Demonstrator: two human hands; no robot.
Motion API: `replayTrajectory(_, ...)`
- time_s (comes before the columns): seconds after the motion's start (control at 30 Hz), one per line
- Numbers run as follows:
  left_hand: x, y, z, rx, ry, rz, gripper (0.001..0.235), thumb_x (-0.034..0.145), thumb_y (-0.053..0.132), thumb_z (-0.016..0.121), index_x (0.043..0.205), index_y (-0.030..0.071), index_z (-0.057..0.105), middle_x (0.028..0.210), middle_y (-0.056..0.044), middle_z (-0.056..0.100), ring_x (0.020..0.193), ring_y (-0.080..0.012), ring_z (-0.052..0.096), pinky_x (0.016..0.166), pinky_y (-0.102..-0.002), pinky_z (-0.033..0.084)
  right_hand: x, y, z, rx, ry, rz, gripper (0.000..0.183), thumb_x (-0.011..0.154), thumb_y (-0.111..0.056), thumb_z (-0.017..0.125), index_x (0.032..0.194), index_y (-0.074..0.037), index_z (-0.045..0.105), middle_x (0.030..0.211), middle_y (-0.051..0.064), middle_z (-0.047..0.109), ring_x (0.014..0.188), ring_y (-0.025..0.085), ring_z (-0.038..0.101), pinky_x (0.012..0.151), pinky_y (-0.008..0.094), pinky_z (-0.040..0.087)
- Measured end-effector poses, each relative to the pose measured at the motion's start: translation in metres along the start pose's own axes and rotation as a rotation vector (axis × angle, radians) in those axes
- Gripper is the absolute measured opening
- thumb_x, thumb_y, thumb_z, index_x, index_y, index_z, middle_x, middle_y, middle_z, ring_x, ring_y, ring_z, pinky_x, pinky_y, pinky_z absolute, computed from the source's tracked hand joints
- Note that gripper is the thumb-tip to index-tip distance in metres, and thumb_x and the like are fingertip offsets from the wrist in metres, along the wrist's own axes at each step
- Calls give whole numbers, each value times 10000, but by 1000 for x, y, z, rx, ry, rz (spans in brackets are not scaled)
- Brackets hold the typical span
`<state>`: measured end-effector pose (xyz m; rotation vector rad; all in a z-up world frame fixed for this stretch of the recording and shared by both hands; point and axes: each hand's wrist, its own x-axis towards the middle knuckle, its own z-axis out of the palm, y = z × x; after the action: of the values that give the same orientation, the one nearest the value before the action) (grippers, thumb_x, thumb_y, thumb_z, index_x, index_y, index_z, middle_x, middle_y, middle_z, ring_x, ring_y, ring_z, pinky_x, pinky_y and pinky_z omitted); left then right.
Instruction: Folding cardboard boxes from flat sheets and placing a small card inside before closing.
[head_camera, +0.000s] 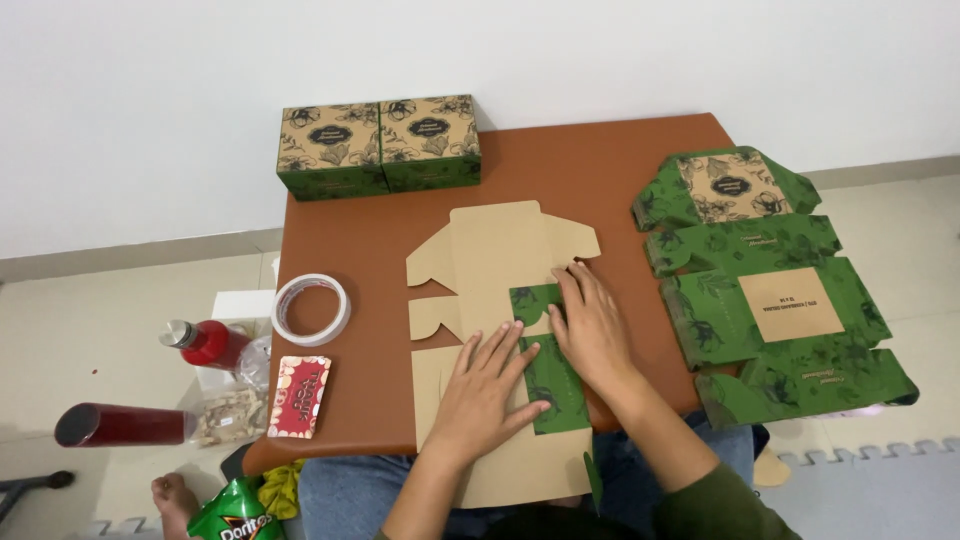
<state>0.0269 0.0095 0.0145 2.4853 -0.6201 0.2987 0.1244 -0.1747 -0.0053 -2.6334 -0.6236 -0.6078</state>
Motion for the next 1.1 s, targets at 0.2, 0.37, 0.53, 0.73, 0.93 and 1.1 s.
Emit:
replayTrajectory(0.2,-1,-4,4,17,5,7,694,896,513,613,1397,39,535,1571,-191,387,1504,-287,259,1207,-491,120,19,-4,10,196,-176,-69,618,775,69,500,1384,65,396,1403,278,500,1367,419,465,1184,512,326)
replayTrajectory(0.37,-2,-4,5,18,15,14,672,891,489,626,1380,36,544,1567,-199,389,1502,-293,263,1204,-495,132,58,16,52,166,-207,-74,554,804,56,436,1353,122,402,1414,371,468,1399,479,410,1176,538,320)
replayTrajectory(0.53,-4,-3,5,18,20,15,689,900,507,608,1400,41,530,1576,-177,385,1503,-276,262,1204,-479,127,82,30,72,198,-268,11,492,844,37,422,1334,71,405,1479,350,418,1463,440,323,1211,514,262)
replayTrajectory(0.73,-4,-7,8,27,-11,1,704,917,538,568,1413,42,507,1573,-210,371,1510,-291,242,1208,-491,102,34,-12,15,203,-333,77,405,951,-45,405,1340,61,448,1429,312,503,1330,451,492,1119,521,389)
replayTrajectory(0.93,-4,-6,7,23,-3,8,697,917,532,571,1398,30,520,1575,-201,370,1507,-291,245,1206,-493,108,54,7,43,195,-251,75,460,892,7,424,1341,103,457,1445,328,480,1415,433,408,1173,501,322)
replayTrajectory(1.1,-6,-9,15,30,9,7,712,910,537,575,1419,43,508,1591,-194,353,1515,-291,226,1208,-502,99,89,26,62,230,-250,96,349,984,-85,403,1304,37,471,1393,250,531,1365,414,448,1161,520,328)
